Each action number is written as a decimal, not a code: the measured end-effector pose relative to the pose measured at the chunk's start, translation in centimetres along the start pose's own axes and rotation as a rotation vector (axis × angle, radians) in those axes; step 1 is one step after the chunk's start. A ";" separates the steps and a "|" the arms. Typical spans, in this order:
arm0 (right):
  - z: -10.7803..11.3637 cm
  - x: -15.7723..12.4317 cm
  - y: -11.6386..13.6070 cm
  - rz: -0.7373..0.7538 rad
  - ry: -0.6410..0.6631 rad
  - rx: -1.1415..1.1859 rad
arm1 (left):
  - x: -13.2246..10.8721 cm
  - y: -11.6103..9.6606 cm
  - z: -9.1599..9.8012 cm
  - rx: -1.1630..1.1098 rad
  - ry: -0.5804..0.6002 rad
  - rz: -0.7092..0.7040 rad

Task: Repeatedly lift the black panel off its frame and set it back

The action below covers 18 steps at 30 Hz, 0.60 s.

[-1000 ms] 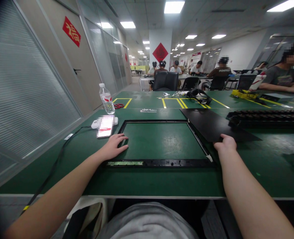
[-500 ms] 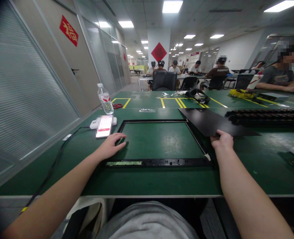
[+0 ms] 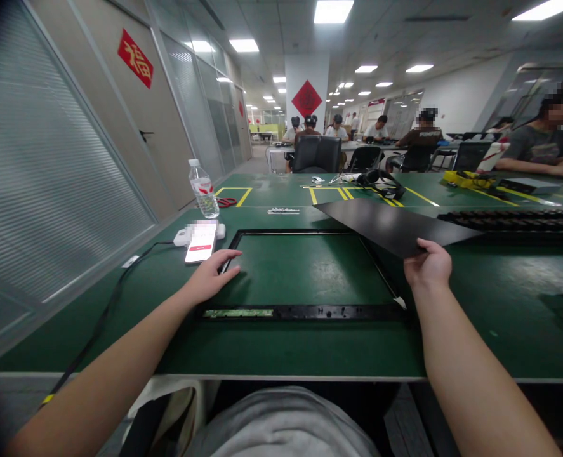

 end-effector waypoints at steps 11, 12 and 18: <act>-0.1 -0.9 0.3 -0.074 0.063 -0.003 | 0.4 0.3 -0.1 -0.737 -0.220 0.417; -0.2 -1.0 0.3 -0.119 0.072 -0.019 | 0.4 -0.1 0.0 -0.799 -0.230 0.445; -0.3 -1.3 0.4 -0.255 0.048 -0.105 | 0.5 -2.7 1.0 -1.119 -0.149 0.569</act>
Point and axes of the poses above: each hand's wrist, its own x-axis towards the middle knuckle, its own z-axis out of the back of the hand, y = z × x, the point moved 1 cm from there along x, towards the middle knuckle, and after that the axes turned 2 degrees about -x, right-handed, at the moved point
